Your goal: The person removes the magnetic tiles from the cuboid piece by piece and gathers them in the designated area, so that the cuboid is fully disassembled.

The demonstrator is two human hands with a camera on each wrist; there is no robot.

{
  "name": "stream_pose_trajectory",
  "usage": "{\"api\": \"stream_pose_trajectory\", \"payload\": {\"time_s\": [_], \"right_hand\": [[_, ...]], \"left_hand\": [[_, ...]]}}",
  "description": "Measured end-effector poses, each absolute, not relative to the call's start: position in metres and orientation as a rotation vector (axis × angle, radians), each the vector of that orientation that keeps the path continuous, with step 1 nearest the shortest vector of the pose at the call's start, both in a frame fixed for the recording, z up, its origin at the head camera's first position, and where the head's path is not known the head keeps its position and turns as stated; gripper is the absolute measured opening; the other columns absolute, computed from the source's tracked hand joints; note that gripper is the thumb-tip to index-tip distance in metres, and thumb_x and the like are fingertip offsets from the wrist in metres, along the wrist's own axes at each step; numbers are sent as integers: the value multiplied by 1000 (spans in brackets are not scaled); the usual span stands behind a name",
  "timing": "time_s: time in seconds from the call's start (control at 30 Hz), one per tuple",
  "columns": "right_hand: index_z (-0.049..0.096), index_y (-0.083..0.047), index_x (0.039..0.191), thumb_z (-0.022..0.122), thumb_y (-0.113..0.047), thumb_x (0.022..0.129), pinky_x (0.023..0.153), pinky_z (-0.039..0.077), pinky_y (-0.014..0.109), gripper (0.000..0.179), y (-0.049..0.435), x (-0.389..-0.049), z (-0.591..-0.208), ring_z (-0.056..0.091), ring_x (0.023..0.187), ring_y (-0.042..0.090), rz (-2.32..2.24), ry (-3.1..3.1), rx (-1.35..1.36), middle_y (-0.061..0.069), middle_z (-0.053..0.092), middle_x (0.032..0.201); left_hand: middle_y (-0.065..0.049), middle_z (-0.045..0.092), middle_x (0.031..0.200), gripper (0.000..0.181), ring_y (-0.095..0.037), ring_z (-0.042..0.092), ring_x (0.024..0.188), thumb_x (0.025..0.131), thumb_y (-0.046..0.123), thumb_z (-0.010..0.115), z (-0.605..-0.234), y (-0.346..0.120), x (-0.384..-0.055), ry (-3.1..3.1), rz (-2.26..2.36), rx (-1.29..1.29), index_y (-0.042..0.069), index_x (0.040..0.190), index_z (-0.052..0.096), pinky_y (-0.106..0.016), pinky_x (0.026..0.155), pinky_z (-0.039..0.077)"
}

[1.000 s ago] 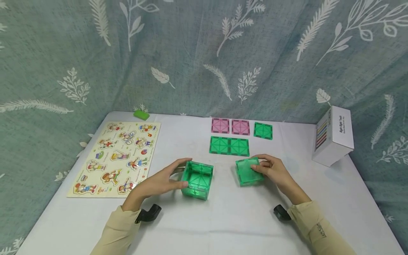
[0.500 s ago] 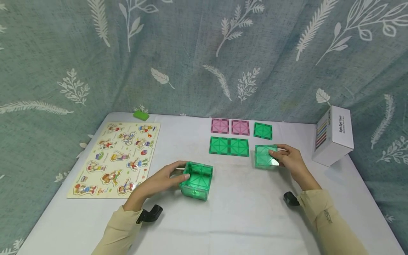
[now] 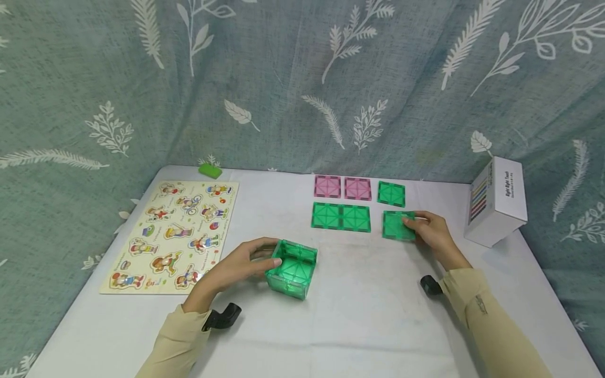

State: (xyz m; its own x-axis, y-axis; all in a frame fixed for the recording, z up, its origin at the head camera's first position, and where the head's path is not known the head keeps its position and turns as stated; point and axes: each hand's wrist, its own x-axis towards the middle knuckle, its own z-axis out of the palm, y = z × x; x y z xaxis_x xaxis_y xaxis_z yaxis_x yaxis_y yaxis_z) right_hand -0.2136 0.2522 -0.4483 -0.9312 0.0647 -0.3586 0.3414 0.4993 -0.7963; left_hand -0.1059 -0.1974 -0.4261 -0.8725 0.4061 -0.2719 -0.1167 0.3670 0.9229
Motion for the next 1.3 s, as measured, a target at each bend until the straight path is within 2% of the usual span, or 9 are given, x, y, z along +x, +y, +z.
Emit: {"api": "stream_pose_trajectory", "payload": {"time_s": [0.2,0.33,0.47,0.6,0.83,1.13,1.3], "right_hand": [[33,0,154,58,-41,100,72,53,20,72,249,-218,-449,58,84,4,-1370,2477,332,18,58,134],[36,0,153,60,-41,99,68,55,19,72,246,-220,-448,60,75,3,-1329,2532,343,23,57,136],[41,1,150,63,-42,98,63,56,21,72,243,-221,-447,62,65,3,-1255,2611,335,27,61,131],[46,1,146,65,-41,97,59,53,24,68,242,-221,-447,63,57,8,-1189,2689,302,26,67,118],[46,3,144,57,-44,101,58,46,27,65,245,-224,-450,58,59,15,-1014,2815,155,16,67,89],[42,5,146,50,-44,104,57,45,30,65,242,-222,-448,57,62,19,-929,2835,149,15,63,87],[40,6,147,46,-42,106,62,46,33,64,239,-219,-447,58,72,24,-864,2844,140,18,63,92]], "left_hand": [[-24,48,151,65,-45,46,140,97,32,67,-427,-197,-106,2150,1527,272,6,151,42,-39,93,60],[-24,50,150,65,-44,50,137,97,32,67,-428,-199,-106,2145,1515,295,7,151,42,-38,91,60],[-26,53,146,65,-43,54,133,97,33,66,-428,-200,-107,2134,1505,310,7,152,42,-36,86,60],[-28,54,145,65,-42,56,131,98,33,64,-428,-200,-107,2114,1510,322,7,153,40,-38,85,61],[-27,52,147,63,-40,58,129,99,32,63,-429,-200,-107,2086,1498,347,7,152,41,-39,83,61],[-22,41,157,57,-39,57,130,99,30,62,-429,-203,-104,2054,1465,400,11,150,46,-40,81,61],[-22,39,158,57,-40,56,131,100,29,62,-430,-204,-103,2034,1470,392,11,151,44,-41,82,61]]}}
